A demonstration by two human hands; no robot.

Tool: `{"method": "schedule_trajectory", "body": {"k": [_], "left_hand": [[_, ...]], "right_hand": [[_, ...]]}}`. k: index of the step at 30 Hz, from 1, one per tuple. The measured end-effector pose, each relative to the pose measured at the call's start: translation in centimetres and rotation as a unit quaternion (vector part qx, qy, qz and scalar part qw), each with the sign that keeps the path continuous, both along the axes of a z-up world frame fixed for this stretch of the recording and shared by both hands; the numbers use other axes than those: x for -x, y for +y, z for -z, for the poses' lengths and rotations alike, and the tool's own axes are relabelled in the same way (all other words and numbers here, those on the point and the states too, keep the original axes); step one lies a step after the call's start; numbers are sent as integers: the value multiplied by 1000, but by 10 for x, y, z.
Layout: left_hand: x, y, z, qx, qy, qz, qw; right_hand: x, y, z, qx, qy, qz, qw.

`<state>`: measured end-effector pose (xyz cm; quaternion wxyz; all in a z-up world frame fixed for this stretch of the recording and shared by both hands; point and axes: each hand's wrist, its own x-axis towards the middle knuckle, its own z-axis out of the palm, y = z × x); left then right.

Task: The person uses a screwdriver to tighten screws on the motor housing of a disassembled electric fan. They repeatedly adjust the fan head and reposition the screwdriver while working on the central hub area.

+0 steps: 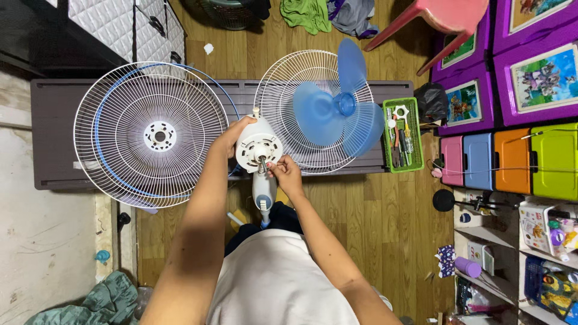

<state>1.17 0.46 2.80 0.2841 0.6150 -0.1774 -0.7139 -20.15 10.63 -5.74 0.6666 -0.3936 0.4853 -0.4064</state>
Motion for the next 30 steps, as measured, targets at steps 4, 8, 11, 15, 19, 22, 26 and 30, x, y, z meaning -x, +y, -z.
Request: {"method": "schedule_trajectory", "body": {"k": [4, 8, 11, 15, 19, 22, 26, 30], "left_hand": [[0, 2, -2, -31, -24, -14, 999], [1, 1, -5, -41, 9, -2, 999], [1, 1, -6, -58, 1, 12, 998], [2, 0, -5, -69, 14, 18, 997], [3, 0, -3, -73, 1, 6, 997], [2, 1, -2, -73, 1, -5, 997], [5, 5, -3, -51, -20, 4, 999], [7, 7, 0, -7, 25, 3, 1000]], "right_hand": [[3, 2, 2, 3, -7, -5, 1000], [7, 9, -1, 59, 82, -27, 995], [3, 14, -4, 77, 127, -18, 989], [-7, 18, -20, 97, 50, -14, 994], [-23, 25, -46, 52, 103, 4, 993], [-35, 22, -60, 38, 122, 22, 992], [-36, 26, -68, 65, 184, 28, 980], [-38, 30, -63, 97, 253, 42, 962]]}}
